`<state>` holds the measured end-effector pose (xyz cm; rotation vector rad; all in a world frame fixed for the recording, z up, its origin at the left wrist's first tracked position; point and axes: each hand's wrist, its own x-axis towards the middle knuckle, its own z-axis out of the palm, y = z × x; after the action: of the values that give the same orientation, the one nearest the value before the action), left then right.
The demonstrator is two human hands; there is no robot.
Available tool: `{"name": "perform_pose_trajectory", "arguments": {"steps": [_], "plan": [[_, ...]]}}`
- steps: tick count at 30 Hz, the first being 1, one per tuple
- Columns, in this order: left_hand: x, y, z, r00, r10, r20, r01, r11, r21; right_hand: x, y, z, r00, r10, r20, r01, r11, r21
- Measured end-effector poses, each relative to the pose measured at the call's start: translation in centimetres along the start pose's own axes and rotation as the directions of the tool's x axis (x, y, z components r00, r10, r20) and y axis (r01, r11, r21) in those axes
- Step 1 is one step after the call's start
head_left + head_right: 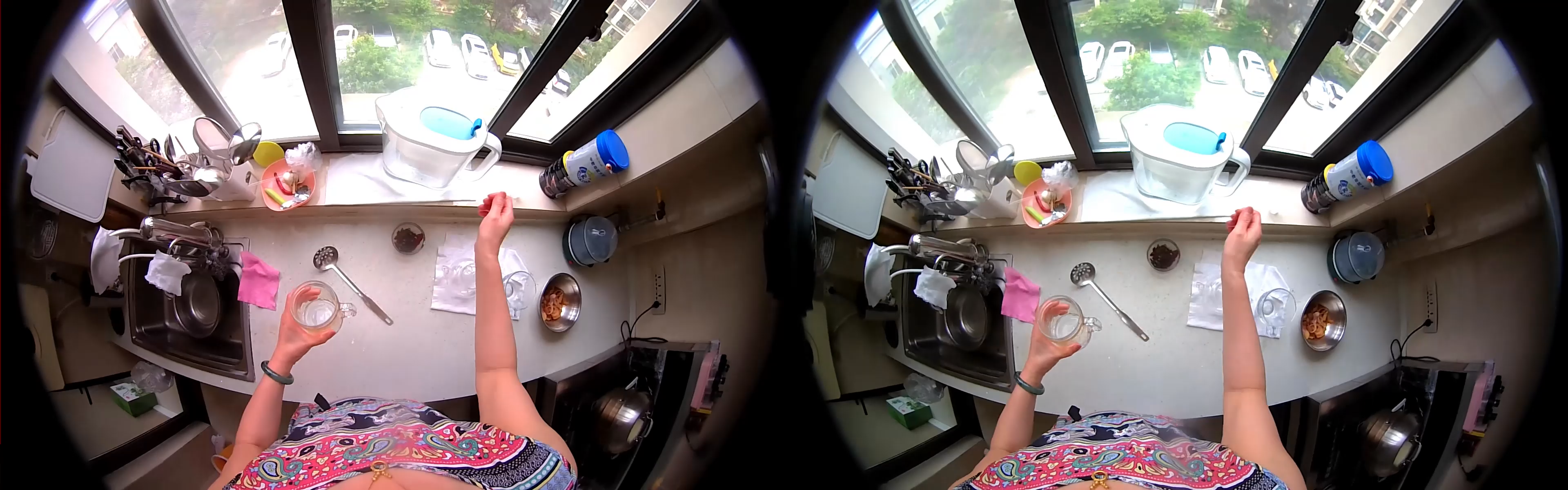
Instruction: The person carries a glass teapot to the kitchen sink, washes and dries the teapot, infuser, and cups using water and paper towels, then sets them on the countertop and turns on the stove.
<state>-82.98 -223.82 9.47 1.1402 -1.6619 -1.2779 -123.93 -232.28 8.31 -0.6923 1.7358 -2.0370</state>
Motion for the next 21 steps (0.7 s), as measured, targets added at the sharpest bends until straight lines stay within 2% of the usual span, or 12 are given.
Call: {"name": "perform_pose_trajectory", "arguments": {"steps": [1,2,3,5,7,8,9,11,13,15,17,21], "plan": [[-0.2,-0.1,-0.1,1.0,0.002,0.007,-0.002,1.0,0.011,2.9,0.0,-0.2,0.993,-0.088,-0.083,0.076,0.988,-0.134],[-0.3,-0.4,-0.3,1.0,-0.007,0.009,0.006,1.0,0.022,5.7,0.3,0.0,0.981,-0.142,-0.132,0.122,0.981,-0.152],[-0.4,-0.2,-0.5,1.0,-0.015,-0.01,0.015,1.0,0.027,8.1,0.5,0.2,0.981,-0.166,-0.105,0.144,0.972,-0.186],[-0.4,0.6,-1.0,0.997,-0.068,0.041,0.064,0.995,0.079,11.4,0.0,1.3,0.991,-0.092,0.093,0.103,0.987,-0.123],[-0.3,0.8,-1.3,0.997,-0.077,0.028,0.074,0.993,0.095,14.5,2.0,1.5,0.908,0.0,0.419,-0.03,0.997,0.066],[-0.3,0.9,-1.5,0.996,-0.08,0.036,0.076,0.991,0.106,13.7,0.9,2.7,0.871,0.038,0.491,-0.118,0.984,0.133],[-0.2,1.1,-1.7,0.996,-0.087,0.017,0.084,0.99,0.111,13.7,1.3,3.1,0.865,0.081,0.496,-0.155,0.982,0.11],[0.0,1.6,-1.8,0.992,-0.124,0.028,0.12,0.985,0.122,13.7,1.3,3.8,0.853,0.15,0.5,-0.293,0.93,0.223],[0.4,1.7,-1.9,0.992,-0.128,0.019,0.125,0.985,0.118,13.0,0.2,5.0,0.917,0.22,0.332,-0.308,0.921,0.24],[0.7,1.6,-1.7,0.992,-0.126,0.022,0.123,0.986,0.109,12.7,-0.1,5.6,0.923,0.186,0.337,-0.281,0.923,0.261],[0.9,1.4,-1.4,0.982,-0.189,-0.008,0.189,0.982,-0.027,11.8,-1.4,6.7,0.929,0.161,0.332,-0.247,0.94,0.237],[1.7,1.2,-1.3,0.98,-0.197,0.011,0.197,0.978,-0.07,10.0,-4.6,8.6,0.93,0.093,0.357,-0.185,0.954,0.234]]}}
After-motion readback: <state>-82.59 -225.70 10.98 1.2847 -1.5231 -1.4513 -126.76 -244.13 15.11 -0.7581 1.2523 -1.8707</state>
